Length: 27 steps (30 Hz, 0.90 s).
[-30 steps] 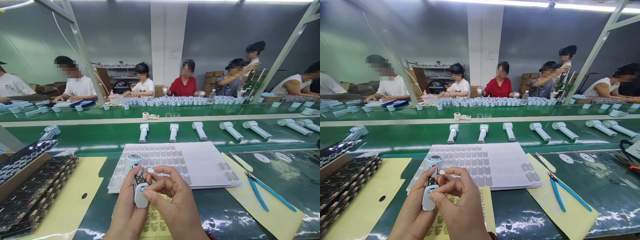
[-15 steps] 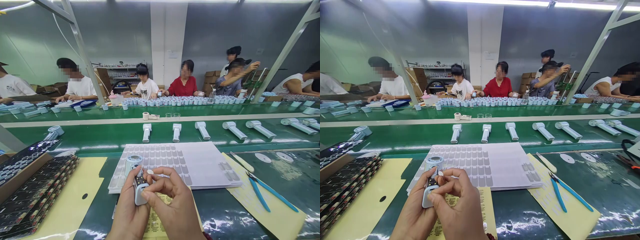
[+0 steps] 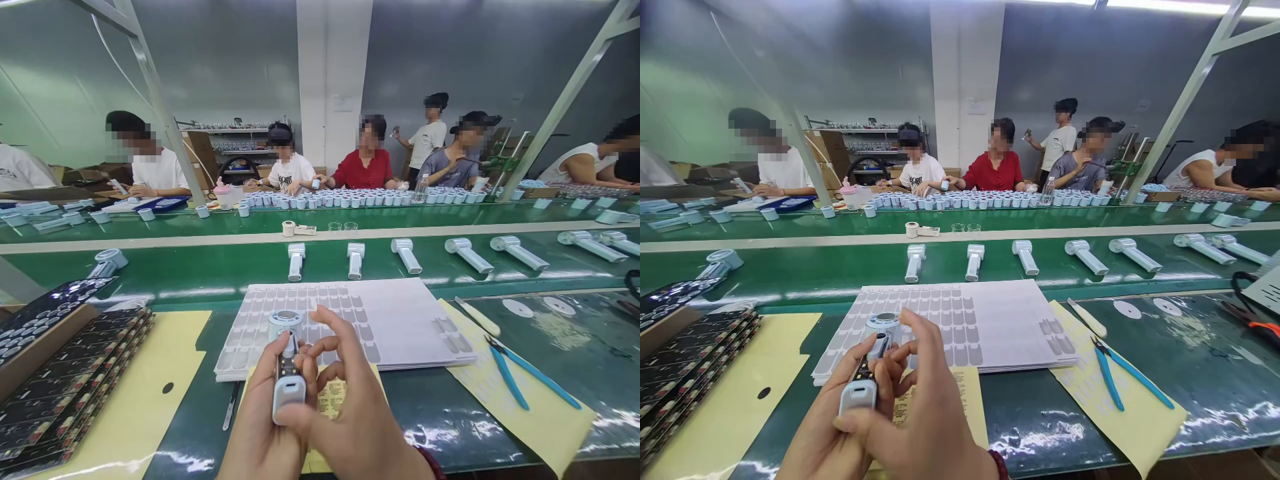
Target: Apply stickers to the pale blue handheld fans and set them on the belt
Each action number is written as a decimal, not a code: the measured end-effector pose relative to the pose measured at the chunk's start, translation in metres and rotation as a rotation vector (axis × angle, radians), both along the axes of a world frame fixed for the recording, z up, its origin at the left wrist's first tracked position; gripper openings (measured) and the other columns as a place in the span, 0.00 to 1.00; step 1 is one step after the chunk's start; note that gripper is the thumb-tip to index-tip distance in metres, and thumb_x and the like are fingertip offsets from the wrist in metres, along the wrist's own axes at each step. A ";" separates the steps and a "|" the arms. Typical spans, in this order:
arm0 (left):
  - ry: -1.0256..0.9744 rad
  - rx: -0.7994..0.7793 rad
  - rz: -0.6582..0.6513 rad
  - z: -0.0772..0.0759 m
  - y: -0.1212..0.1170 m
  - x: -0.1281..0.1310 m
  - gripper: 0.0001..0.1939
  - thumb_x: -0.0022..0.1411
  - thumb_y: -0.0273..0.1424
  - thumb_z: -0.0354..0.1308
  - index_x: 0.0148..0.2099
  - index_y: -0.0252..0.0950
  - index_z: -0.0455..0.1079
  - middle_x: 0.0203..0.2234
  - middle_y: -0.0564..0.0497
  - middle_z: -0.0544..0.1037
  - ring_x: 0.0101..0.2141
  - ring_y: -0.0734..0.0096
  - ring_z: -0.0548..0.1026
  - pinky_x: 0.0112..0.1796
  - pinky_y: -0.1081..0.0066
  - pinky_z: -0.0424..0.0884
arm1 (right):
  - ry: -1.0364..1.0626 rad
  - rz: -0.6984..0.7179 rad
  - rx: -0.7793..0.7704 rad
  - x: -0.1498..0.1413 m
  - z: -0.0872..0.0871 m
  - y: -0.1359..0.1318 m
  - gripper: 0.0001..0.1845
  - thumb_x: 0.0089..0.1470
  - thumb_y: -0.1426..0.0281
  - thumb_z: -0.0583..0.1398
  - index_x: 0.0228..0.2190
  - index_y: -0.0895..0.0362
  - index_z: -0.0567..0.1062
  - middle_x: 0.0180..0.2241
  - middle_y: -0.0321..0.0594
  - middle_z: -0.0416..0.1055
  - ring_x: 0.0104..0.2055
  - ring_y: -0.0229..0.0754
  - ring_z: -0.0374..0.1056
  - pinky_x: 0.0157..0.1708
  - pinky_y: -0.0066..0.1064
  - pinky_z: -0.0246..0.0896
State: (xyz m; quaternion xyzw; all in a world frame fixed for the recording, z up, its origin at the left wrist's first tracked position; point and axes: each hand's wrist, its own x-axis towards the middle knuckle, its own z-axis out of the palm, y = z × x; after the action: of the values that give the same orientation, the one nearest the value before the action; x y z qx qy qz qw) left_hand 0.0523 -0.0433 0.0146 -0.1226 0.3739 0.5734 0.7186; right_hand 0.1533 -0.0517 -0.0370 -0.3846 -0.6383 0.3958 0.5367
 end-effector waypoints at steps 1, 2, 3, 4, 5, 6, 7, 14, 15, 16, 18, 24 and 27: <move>0.019 -0.008 0.014 0.000 0.000 0.000 0.05 0.67 0.26 0.52 0.38 0.30 0.68 0.26 0.49 0.73 0.17 0.80 0.73 0.20 0.82 0.75 | -0.064 -0.023 0.093 -0.001 -0.003 -0.002 0.48 0.46 0.75 0.67 0.62 0.39 0.54 0.61 0.39 0.58 0.53 0.50 0.66 0.47 0.40 0.69; 0.034 -0.017 0.022 0.000 0.001 0.000 0.06 0.67 0.26 0.52 0.37 0.30 0.68 0.25 0.50 0.73 0.17 0.79 0.74 0.20 0.81 0.75 | -0.123 -0.033 0.174 -0.001 -0.005 -0.004 0.51 0.46 0.77 0.67 0.63 0.37 0.51 0.64 0.37 0.54 0.58 0.52 0.62 0.50 0.41 0.67; 0.042 -0.023 0.025 -0.001 0.001 0.000 0.06 0.67 0.26 0.52 0.36 0.31 0.68 0.24 0.50 0.73 0.17 0.78 0.74 0.19 0.80 0.75 | -0.167 -0.025 0.234 -0.001 -0.007 -0.006 0.53 0.47 0.77 0.67 0.64 0.35 0.48 0.66 0.35 0.50 0.61 0.53 0.57 0.52 0.42 0.66; 0.035 -0.028 0.017 -0.003 0.002 -0.001 0.07 0.67 0.26 0.52 0.36 0.31 0.69 0.23 0.50 0.73 0.17 0.77 0.75 0.19 0.79 0.75 | -0.188 -0.001 0.256 0.001 -0.009 -0.008 0.54 0.47 0.77 0.67 0.64 0.33 0.47 0.67 0.34 0.48 0.63 0.53 0.54 0.53 0.41 0.65; 0.028 -0.026 0.007 -0.004 0.002 -0.002 0.07 0.67 0.27 0.53 0.36 0.30 0.69 0.23 0.49 0.74 0.17 0.76 0.75 0.19 0.79 0.76 | -0.184 0.029 0.245 0.005 -0.011 -0.010 0.53 0.48 0.75 0.68 0.64 0.33 0.47 0.68 0.32 0.46 0.64 0.52 0.54 0.51 0.39 0.66; 0.033 -0.019 -0.002 -0.007 0.002 -0.003 0.07 0.67 0.26 0.53 0.36 0.30 0.70 0.23 0.49 0.74 0.18 0.76 0.75 0.20 0.79 0.76 | -0.157 0.050 0.216 0.010 -0.013 -0.011 0.51 0.49 0.74 0.68 0.64 0.33 0.49 0.68 0.32 0.46 0.62 0.51 0.56 0.49 0.36 0.68; 0.063 -0.005 -0.011 -0.009 0.002 -0.005 0.06 0.67 0.25 0.53 0.37 0.29 0.70 0.24 0.48 0.76 0.19 0.75 0.76 0.22 0.78 0.77 | -0.115 0.048 0.174 0.017 -0.015 -0.012 0.47 0.51 0.71 0.67 0.63 0.33 0.51 0.67 0.32 0.47 0.60 0.50 0.59 0.45 0.33 0.70; 0.631 0.202 -0.367 -0.035 -0.005 -0.014 0.10 0.56 0.18 0.63 0.42 0.26 0.74 0.36 0.36 0.82 0.38 0.55 0.82 0.39 0.68 0.80 | -0.112 -0.306 -0.204 0.081 -0.034 -0.006 0.08 0.58 0.61 0.61 0.32 0.52 0.75 0.48 0.42 0.67 0.43 0.45 0.67 0.29 0.29 0.62; 0.660 0.227 -0.412 -0.041 -0.006 -0.014 0.11 0.54 0.19 0.65 0.42 0.27 0.74 0.38 0.36 0.82 0.40 0.53 0.81 0.41 0.67 0.80 | -0.145 -0.317 -0.226 0.086 -0.036 -0.006 0.09 0.57 0.62 0.61 0.29 0.53 0.74 0.44 0.41 0.68 0.41 0.45 0.67 0.30 0.30 0.61; 0.684 0.239 -0.443 -0.047 -0.006 -0.015 0.13 0.52 0.20 0.67 0.41 0.28 0.75 0.40 0.37 0.82 0.41 0.52 0.81 0.41 0.67 0.80 | -0.170 -0.316 -0.237 0.089 -0.037 -0.005 0.09 0.57 0.63 0.61 0.27 0.53 0.74 0.42 0.41 0.68 0.40 0.44 0.67 0.31 0.31 0.61; 0.712 0.248 -0.485 -0.058 -0.007 -0.017 0.18 0.47 0.24 0.72 0.42 0.30 0.75 0.44 0.38 0.81 0.42 0.50 0.81 0.42 0.66 0.80 | -0.202 -0.306 -0.244 0.091 -0.039 -0.004 0.08 0.56 0.65 0.61 0.27 0.54 0.75 0.39 0.39 0.68 0.36 0.42 0.66 0.35 0.32 0.61; 0.729 0.248 -0.508 -0.074 -0.008 -0.019 0.29 0.37 0.31 0.77 0.44 0.34 0.75 0.48 0.41 0.80 0.45 0.49 0.79 0.44 0.65 0.80 | -0.304 -0.294 -0.200 0.077 -0.041 0.006 0.05 0.55 0.70 0.59 0.27 0.54 0.72 0.37 0.38 0.69 0.32 0.42 0.65 0.35 0.34 0.60; 0.733 0.234 -0.494 -0.074 -0.009 -0.019 0.26 0.41 0.31 0.76 0.44 0.35 0.75 0.48 0.41 0.80 0.46 0.50 0.79 0.46 0.63 0.78 | -0.360 -0.314 -0.145 0.075 -0.044 0.011 0.05 0.55 0.72 0.58 0.27 0.54 0.72 0.36 0.39 0.68 0.32 0.43 0.65 0.33 0.35 0.56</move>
State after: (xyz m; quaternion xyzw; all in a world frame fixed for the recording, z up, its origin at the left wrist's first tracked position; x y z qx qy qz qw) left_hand 0.0330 -0.0528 -0.0593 0.2631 0.5543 0.4286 0.6632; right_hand 0.2281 -0.0405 -0.0814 -0.5811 -0.6258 0.2775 0.4402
